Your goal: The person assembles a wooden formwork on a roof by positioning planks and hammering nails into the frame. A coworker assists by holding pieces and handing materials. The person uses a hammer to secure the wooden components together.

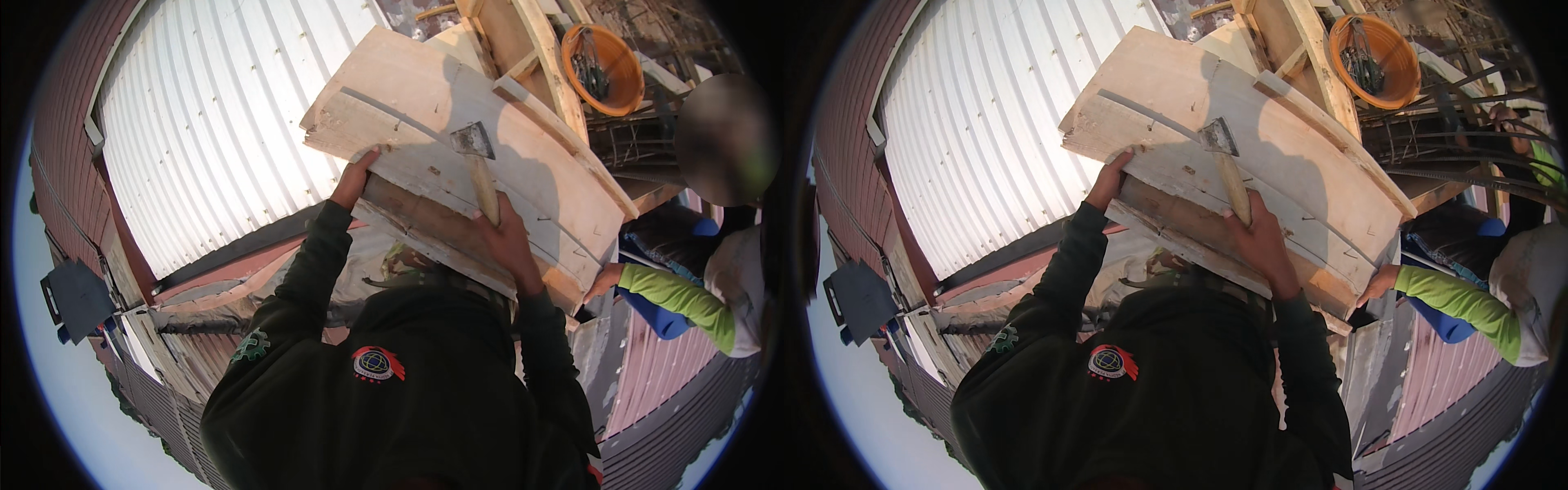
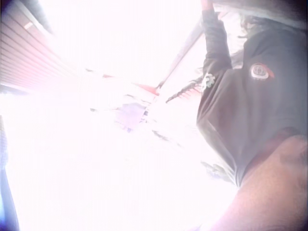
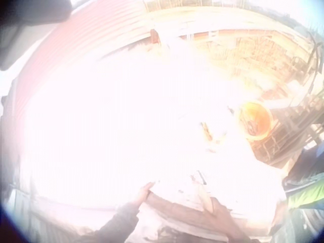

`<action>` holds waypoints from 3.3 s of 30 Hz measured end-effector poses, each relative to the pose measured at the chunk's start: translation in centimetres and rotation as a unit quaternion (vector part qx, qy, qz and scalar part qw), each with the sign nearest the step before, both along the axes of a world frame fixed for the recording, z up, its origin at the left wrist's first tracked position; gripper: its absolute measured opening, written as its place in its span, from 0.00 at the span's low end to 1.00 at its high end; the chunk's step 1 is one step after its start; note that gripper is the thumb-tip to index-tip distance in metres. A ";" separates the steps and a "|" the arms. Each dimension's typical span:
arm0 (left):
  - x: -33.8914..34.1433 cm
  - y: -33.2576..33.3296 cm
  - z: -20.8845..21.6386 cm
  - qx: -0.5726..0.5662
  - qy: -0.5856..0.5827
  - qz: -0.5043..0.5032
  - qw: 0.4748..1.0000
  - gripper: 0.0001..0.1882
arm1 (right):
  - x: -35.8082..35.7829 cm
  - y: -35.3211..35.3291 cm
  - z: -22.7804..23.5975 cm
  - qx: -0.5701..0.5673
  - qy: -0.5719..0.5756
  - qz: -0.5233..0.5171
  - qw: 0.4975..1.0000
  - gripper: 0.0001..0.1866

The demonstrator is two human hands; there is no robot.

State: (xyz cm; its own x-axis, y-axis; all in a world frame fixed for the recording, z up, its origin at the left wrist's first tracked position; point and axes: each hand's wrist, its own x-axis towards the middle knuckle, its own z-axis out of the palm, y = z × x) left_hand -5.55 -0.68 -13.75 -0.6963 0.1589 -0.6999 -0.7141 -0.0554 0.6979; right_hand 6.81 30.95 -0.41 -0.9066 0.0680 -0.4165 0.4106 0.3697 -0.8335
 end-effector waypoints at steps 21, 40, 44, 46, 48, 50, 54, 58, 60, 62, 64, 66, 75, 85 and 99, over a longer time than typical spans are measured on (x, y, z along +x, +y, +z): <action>0.0 1.3 5.2 0.026 0.010 -0.004 1.000 0.33 | -10.3 -6.9 -1.1 0.078 0.046 0.069 0.994 0.19; 0.3 1.4 2.9 0.022 0.091 0.020 0.995 0.28 | -7.6 -6.5 -2.0 0.182 0.083 0.120 0.972 0.21; 0.3 1.7 2.7 -0.018 0.145 0.044 0.988 0.28 | -7.6 -6.1 -2.0 0.155 -0.005 0.128 0.980 0.20; 1.0 1.5 3.0 -0.029 0.130 0.039 0.990 0.28 | -8.9 -6.6 2.3 0.126 0.029 0.083 0.988 0.20; 0.4 0.9 3.5 -0.014 0.067 0.002 0.998 0.29 | -8.5 -7.3 3.9 0.108 0.091 0.046 0.989 0.20; 0.1 1.4 4.1 0.006 0.059 0.017 0.998 0.28 | -7.2 -7.5 1.6 0.102 0.184 0.018 0.977 0.20; 0.6 2.0 3.7 0.034 0.072 0.056 0.995 0.28 | -7.7 -6.2 -2.0 0.189 -0.016 0.174 0.966 0.21; 0.6 0.8 5.2 0.026 -0.022 0.024 0.999 0.26 | -9.0 -8.0 5.7 0.062 0.113 0.007 0.992 0.21; 0.5 1.1 3.7 0.007 0.070 0.017 0.997 0.26 | -7.9 -7.9 2.0 0.054 0.258 -0.049 0.963 0.21; -0.3 1.6 4.3 0.023 0.046 0.011 0.999 0.27 | -6.3 -6.6 -4.1 0.155 0.094 0.108 0.978 0.21; 0.6 2.1 4.7 0.015 0.072 0.042 0.996 0.27 | -5.7 -5.7 -4.7 0.177 0.038 0.167 0.969 0.21; 0.0 2.6 3.1 -0.012 0.166 0.101 0.981 0.27 | -7.7 -5.9 -2.0 0.134 0.116 0.124 0.976 0.21; 1.1 1.9 4.1 0.064 0.053 0.049 0.995 0.23 | -6.4 -5.8 -2.6 0.158 0.042 0.130 0.978 0.17; -0.3 1.4 4.8 0.034 0.021 -0.007 0.999 0.25 | -6.4 -6.2 -4.4 0.176 -0.015 0.196 0.965 0.19; -0.7 0.7 5.6 0.056 -0.040 -0.017 0.997 0.26 | -7.2 -8.0 3.2 0.075 0.009 0.062 0.995 0.18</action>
State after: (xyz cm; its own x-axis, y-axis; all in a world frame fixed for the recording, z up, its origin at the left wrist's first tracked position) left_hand -6.23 -0.01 -8.19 -0.6319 0.2623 -0.7293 -0.7699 -0.1044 0.6296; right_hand -0.42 22.95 2.76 -0.9188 0.0159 -0.3943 0.3404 0.5373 -0.7716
